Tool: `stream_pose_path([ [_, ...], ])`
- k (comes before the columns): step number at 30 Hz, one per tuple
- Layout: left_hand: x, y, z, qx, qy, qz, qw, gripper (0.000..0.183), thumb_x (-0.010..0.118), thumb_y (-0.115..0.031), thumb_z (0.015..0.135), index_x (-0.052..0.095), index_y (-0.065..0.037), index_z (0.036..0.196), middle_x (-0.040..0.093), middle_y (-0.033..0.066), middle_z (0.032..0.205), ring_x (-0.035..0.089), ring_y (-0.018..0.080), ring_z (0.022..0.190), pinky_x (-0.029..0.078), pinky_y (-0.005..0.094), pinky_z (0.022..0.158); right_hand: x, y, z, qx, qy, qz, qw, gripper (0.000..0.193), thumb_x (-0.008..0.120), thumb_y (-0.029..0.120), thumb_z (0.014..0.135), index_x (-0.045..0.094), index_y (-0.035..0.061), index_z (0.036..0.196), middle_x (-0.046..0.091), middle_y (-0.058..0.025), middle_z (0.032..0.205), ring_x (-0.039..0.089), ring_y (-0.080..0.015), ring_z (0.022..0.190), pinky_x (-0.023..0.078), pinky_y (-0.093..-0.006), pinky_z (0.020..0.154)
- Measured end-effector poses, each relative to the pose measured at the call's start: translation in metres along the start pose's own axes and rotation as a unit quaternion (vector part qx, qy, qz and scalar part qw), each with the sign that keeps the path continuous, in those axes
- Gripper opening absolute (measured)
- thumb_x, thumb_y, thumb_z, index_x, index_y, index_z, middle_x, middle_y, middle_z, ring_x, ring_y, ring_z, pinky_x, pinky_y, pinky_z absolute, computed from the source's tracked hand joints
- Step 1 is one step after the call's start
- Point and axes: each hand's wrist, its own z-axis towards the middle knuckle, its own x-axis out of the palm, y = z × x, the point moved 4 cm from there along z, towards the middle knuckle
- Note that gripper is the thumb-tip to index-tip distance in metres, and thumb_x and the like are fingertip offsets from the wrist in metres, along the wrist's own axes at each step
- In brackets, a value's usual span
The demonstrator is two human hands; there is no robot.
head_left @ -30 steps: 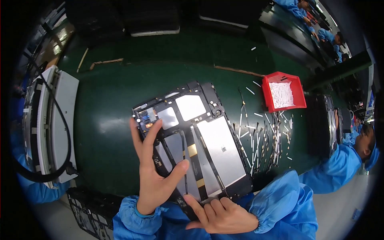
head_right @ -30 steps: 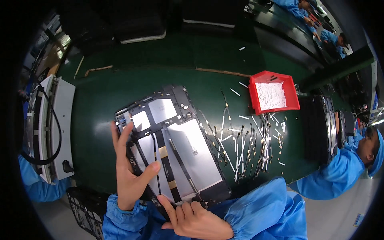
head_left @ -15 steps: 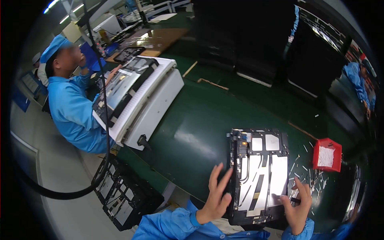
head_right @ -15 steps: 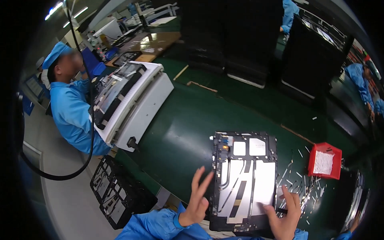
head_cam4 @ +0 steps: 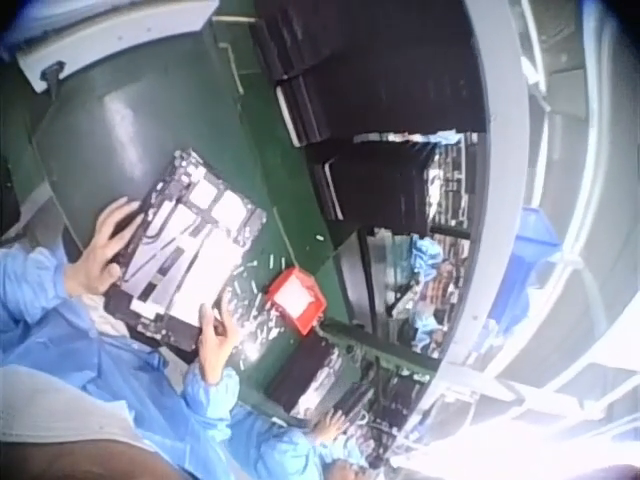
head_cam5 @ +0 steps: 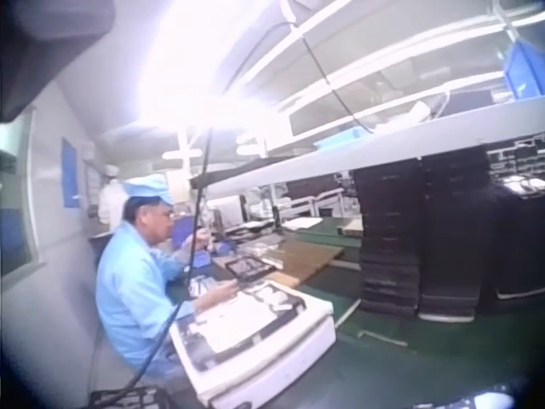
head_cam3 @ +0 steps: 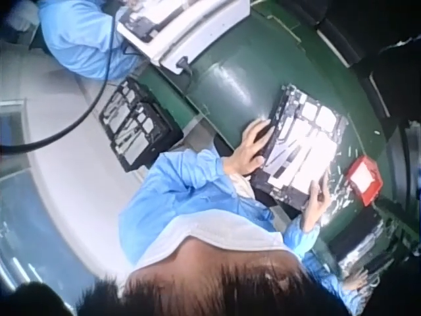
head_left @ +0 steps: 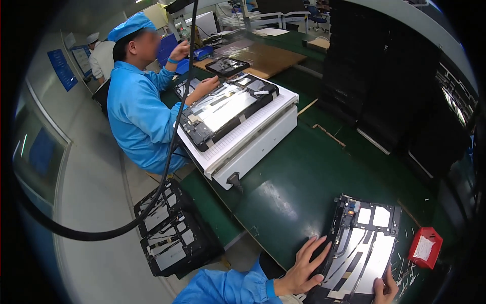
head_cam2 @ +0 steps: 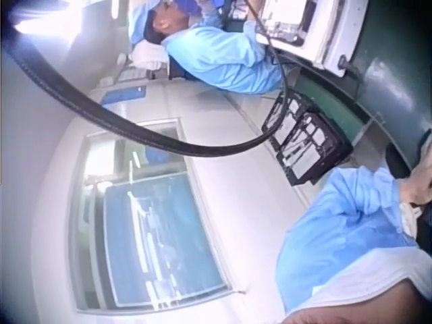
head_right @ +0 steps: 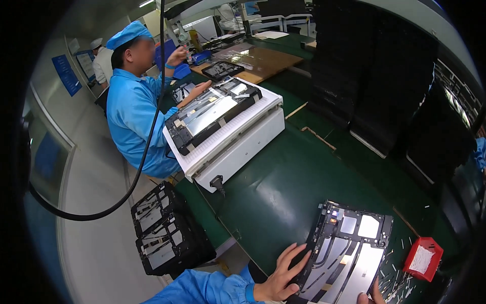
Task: The person assembles tablet components by picking up adhesive strips and ribbon cables, peeling off their protective backings, and attaching them onto tablet chassis by hand before stacking the units.
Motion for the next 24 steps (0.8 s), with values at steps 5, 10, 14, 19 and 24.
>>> stream_pose_path([
  [5,0.001,0.003,-0.003,-0.006,0.151,0.367,0.918,0.085,0.018,-0.066,0.089,0.025,-0.001,0.143,0.016,0.0226,0.148,0.013,0.0423,0.135,0.008,0.0498,0.110,0.002,-0.003,0.002,0.024,0.018,-0.069,0.997,0.044,0.055,0.003,0.089,0.045,-0.0054,0.131,0.051,-0.0160,0.128,0.050,-0.0171,0.108,0.038,-0.0277,0.094],
  [10,-0.008,-0.005,0.005,0.057,-0.033,-0.025,0.998,0.071,0.032,-0.056,0.093,0.038,0.001,0.135,0.032,0.0254,0.139,0.031,0.0398,0.130,0.021,0.0454,0.108,-0.003,0.000,0.000,0.005,-0.005,0.102,0.995,0.046,0.055,0.009,0.087,0.046,-0.0039,0.131,0.050,-0.0136,0.130,0.047,-0.0206,0.117,0.035,-0.0319,0.099],
  [14,0.002,0.005,0.003,0.003,-0.119,-0.429,0.895,0.093,0.016,-0.071,0.086,0.032,0.004,0.138,0.025,0.0270,0.145,0.020,0.0392,0.137,0.017,0.0392,0.111,-0.054,0.002,0.009,-0.062,-0.102,0.072,0.990,0.052,0.057,0.021,0.084,0.045,-0.0043,0.128,0.050,-0.0191,0.127,0.051,-0.0228,0.115,0.041,-0.0329,0.097],
  [19,0.000,0.016,0.006,-0.018,-0.106,-0.443,0.890,0.090,0.018,-0.067,0.089,0.029,0.008,0.138,0.030,0.0256,0.143,0.026,0.0357,0.135,0.020,0.0363,0.110,-0.115,0.040,0.029,-0.165,-0.215,0.259,0.927,0.072,0.057,0.036,0.085,0.030,-0.0017,0.140,0.044,-0.0165,0.135,0.048,-0.0232,0.120,0.035,-0.0327,0.103],
  [24,-0.005,0.010,0.015,-0.035,-0.103,-0.416,0.903,0.084,0.020,-0.061,0.092,0.031,0.008,0.137,0.034,0.0245,0.142,0.030,0.0350,0.133,0.023,0.0360,0.108,-0.191,0.069,0.056,-0.252,-0.221,0.328,0.883,0.060,0.052,0.027,0.091,0.031,0.0019,0.141,0.040,-0.0134,0.140,0.046,-0.0235,0.123,0.035,-0.0355,0.105],
])
